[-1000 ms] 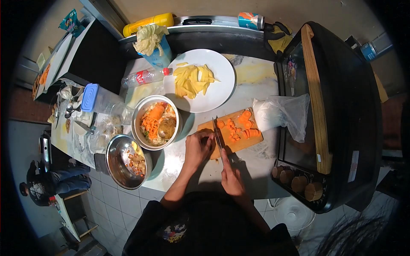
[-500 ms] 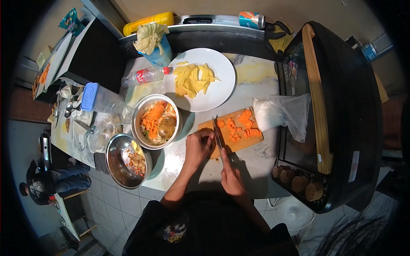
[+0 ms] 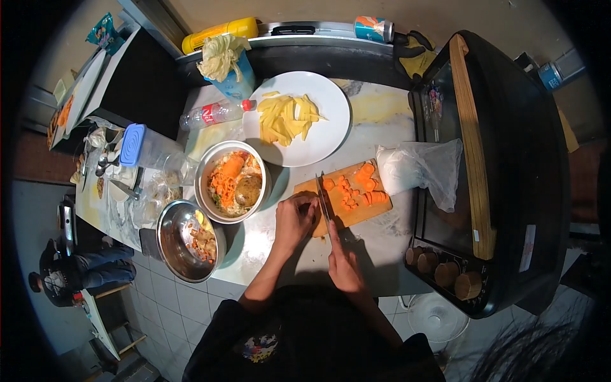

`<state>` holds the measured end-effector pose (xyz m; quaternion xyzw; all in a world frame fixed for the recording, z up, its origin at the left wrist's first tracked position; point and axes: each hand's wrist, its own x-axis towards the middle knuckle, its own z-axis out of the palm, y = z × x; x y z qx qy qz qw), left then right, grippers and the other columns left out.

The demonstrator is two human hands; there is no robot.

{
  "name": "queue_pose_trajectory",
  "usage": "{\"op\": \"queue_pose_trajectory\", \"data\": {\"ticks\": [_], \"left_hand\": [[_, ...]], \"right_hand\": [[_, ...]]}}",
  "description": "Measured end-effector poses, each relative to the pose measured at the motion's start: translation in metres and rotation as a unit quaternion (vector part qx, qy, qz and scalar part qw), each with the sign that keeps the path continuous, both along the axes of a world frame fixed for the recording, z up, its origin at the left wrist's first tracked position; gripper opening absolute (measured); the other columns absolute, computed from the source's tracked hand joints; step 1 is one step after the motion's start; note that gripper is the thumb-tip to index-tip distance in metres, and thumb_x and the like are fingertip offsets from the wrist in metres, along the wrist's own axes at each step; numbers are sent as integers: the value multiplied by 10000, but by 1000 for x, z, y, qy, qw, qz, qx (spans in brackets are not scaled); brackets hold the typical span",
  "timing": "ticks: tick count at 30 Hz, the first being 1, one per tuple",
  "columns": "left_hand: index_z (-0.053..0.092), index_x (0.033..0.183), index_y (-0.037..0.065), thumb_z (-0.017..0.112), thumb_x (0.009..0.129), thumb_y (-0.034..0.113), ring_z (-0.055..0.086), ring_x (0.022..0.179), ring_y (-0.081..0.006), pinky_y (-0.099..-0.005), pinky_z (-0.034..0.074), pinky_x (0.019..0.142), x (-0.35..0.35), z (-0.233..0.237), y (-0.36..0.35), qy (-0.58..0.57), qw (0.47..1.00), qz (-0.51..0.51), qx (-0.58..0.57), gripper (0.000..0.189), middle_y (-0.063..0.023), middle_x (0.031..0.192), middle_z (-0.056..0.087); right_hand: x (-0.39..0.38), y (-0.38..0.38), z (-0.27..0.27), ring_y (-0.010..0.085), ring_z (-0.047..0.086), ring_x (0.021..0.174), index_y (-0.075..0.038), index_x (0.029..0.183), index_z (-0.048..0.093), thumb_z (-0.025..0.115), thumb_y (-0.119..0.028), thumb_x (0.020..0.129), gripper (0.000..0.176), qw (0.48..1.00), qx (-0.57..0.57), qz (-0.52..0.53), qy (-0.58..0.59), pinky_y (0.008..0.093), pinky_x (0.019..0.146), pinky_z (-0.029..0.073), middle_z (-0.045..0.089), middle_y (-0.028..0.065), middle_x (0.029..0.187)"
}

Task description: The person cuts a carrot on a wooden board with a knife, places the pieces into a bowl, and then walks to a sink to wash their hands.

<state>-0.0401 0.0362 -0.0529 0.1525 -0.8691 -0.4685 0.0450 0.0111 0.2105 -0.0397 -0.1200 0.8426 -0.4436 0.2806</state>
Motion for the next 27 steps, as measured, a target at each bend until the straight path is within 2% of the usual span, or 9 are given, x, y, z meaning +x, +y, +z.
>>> {"op": "queue_pose_trajectory", "data": {"ticks": [1,7,9,14,16,18,22,25,27], "left_hand": [[738,948,-2,699,826,24,709,800,-300,-347,536,736,0,1,0,-19,1000,0,-8,131,-187,905,719],[735,951,-5,688,822,8,702,763,-298,-345,530,714,1,-1,0,-6,1000,-3,-8,138,-188,885,714],[732,944,-9,685,817,0,696,751,-304,-346,525,705,1,2,0,-12,1000,-8,-15,135,-189,881,711],[716,916,-24,678,799,-18,676,729,-325,-349,512,688,-1,-1,-1,8,1000,-16,-24,123,-191,876,704],[720,878,-4,684,795,25,657,770,-384,-409,516,685,0,-3,0,20,1000,-13,-11,95,-177,859,686],[722,882,-2,683,797,27,659,763,-380,-406,516,681,0,-4,0,21,1000,-10,-19,98,-174,857,687],[703,902,-26,663,775,-41,695,814,-342,-356,531,748,-1,1,1,-2,1000,-9,-27,134,-188,883,705],[704,905,-24,662,776,-42,699,821,-332,-359,529,760,0,0,1,-5,1000,-8,-19,137,-185,880,707],[712,892,-13,679,785,-1,683,778,-347,-372,522,708,1,-6,0,9,1000,-11,-14,113,-184,857,695]], "right_hand": [[0,0,0,470,613,728,-220,1572,103,483,46,876,836,1000,0,0,0,498,673,480,590,306,834],[0,-1,-1,455,625,723,-205,1573,89,490,47,875,843,1000,5,3,25,490,666,486,608,298,808],[1,-1,-1,419,572,576,-135,1567,96,468,65,836,845,999,-3,7,46,453,568,459,500,225,609],[2,-2,-10,378,574,541,-49,1557,77,495,92,790,884,997,0,29,73,444,552,459,523,218,607],[2,-3,-9,370,578,537,-22,1553,74,504,101,774,898,997,3,40,60,442,549,461,530,219,609],[3,-9,-8,375,580,540,-5,1549,78,520,116,756,915,990,91,51,96,438,551,465,536,222,611],[-4,-10,0,381,576,537,-12,1551,90,531,123,749,924,990,96,44,88,441,552,465,535,222,609],[-9,-5,-5,391,591,568,-18,1551,93,527,127,753,920,993,68,46,90,449,565,466,546,229,624],[-14,-4,-2,399,594,594,-46,1554,120,500,122,786,874,997,31,37,63,450,579,467,545,243,643]]}}
